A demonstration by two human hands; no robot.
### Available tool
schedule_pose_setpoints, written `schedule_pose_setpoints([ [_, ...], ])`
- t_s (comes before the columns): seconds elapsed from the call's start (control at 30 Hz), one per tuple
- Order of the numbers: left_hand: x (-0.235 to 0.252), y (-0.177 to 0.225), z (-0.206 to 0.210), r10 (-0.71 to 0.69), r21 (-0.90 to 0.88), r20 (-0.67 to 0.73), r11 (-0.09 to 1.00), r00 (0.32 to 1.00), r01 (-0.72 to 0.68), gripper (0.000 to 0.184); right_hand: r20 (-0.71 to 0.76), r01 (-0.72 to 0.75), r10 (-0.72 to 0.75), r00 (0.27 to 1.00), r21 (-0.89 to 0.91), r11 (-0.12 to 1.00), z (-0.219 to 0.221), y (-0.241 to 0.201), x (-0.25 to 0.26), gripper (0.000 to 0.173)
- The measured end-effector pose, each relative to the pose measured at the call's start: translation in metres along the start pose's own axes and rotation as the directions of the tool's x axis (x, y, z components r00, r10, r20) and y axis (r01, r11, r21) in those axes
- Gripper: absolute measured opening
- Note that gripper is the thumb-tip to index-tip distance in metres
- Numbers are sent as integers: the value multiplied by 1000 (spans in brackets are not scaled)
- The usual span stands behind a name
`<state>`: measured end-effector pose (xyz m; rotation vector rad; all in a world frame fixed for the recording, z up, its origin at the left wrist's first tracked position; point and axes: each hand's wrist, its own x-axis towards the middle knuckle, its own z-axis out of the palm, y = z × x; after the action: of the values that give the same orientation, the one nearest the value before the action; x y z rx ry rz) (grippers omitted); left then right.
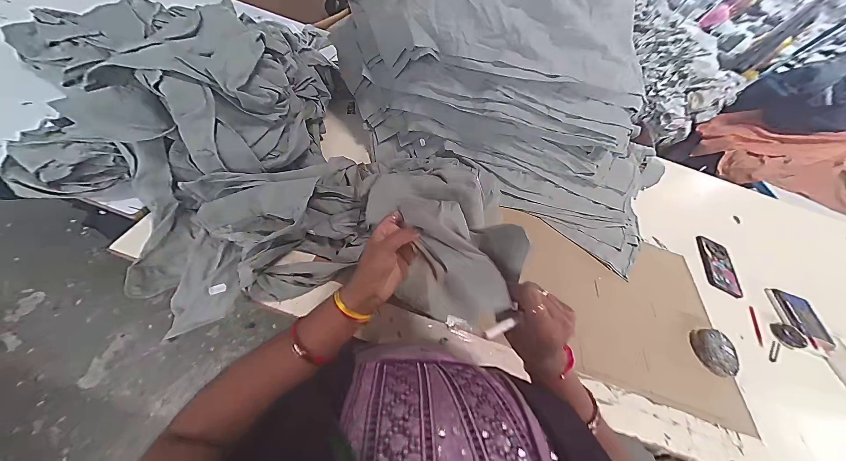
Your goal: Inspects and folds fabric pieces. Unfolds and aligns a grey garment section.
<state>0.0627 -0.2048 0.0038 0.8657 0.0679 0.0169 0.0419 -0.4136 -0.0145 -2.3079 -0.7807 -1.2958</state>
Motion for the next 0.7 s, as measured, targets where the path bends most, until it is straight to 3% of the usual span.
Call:
schedule_pose_setpoints([
  [0.07, -10, 1, 1, 230, -29, 109, 973, 967, -228, 34, -115, -148, 177, 977, 228, 962, 4, 1, 0, 32],
  [0.1, -14, -1, -3, 378, 61, 233, 914, 896, -401, 35, -86, -244, 310, 947, 434, 867, 11, 1, -1, 32],
  [0.13, -12, -5, -10, 516, 217, 366, 762, 775, -610, 39, -14, -309, 409, 913, 630, 712, 18, 2, -2, 25],
  [0.17, -7, -10, -18, 608, 397, 461, 511, 647, -763, 48, 90, -378, 489, 867, 759, 531, 25, 0, -4, 15],
  [0.2, 1, -13, -27, 647, 577, 509, 233, 568, -783, 52, 224, -473, 546, 807, 799, 371, 28, -4, -8, 8],
  [0.23, 12, -15, -35, 652, 718, 527, 3, 546, -696, 52, 376, -591, 590, 715, 775, 222, 30, -7, -12, 9],
  [0.27, 22, -14, -44, 564, 815, 525, -120, 637, -566, 50, 544, -729, 614, 572, 680, 77, 32, -8, -14, 19],
  [0.3, 29, -10, -51, 399, 891, 451, -144, 798, -431, 45, 692, -859, 599, 403, 511, -13, 34, -5, -18, 27],
  [0.33, 34, -5, -54, 179, 950, 306, -122, 935, -287, 39, 806, -958, 545, 232, 285, -14, 39, 2, -26, 31],
  [0.37, 38, -4, -57, 24, 973, 200, -122, 980, -195, 35, 872, -995, 482, 91, 59, 80, 44, 12, -36, 30],
  [0.4, 40, -9, -63, -12, 978, 183, -105, 983, -183, 33, 898, -968, 439, 22, -89, 233, 48, 23, -47, 24],
  [0.43, 39, -19, -70, 60, 972, 233, -53, 971, -230, 31, 892, -926, 448, 58, -120, 359, 50, 30, -56, 20],
  [0.47, 39, -30, -77, 179, 952, 303, -6, 936, -307, 29, 859, -889, 479, 180, -66, 454, 49, 33, -61, 22],
  [0.53, 41, -43, -87, 346, 896, 420, -10, 839, -444, 27, 707, -754, 481, 518, 112, 648, 47, 37, -66, 58],
  [0.57, 45, -43, -88, 354, 873, 468, -43, 810, -485, 28, 606, -650, 442, 662, 170, 741, 49, 39, -63, 73],
  [0.6, 48, -40, -87, 310, 857, 505, -72, 806, -510, 28, 526, -541, 385, 758, 177, 822, 52, 40, -58, 79],
  [0.63, 50, -37, -83, 236, 844, 535, -99, 811, -528, 28, 489, -446, 317, 813, 172, 878, 53, 38, -52, 74],
  [0.7, 52, -32, -74, 93, 802, 592, -160, 800, -575, 26, 559, -384, 237, 795, 160, 909, 51, 29, -37, 45],
])
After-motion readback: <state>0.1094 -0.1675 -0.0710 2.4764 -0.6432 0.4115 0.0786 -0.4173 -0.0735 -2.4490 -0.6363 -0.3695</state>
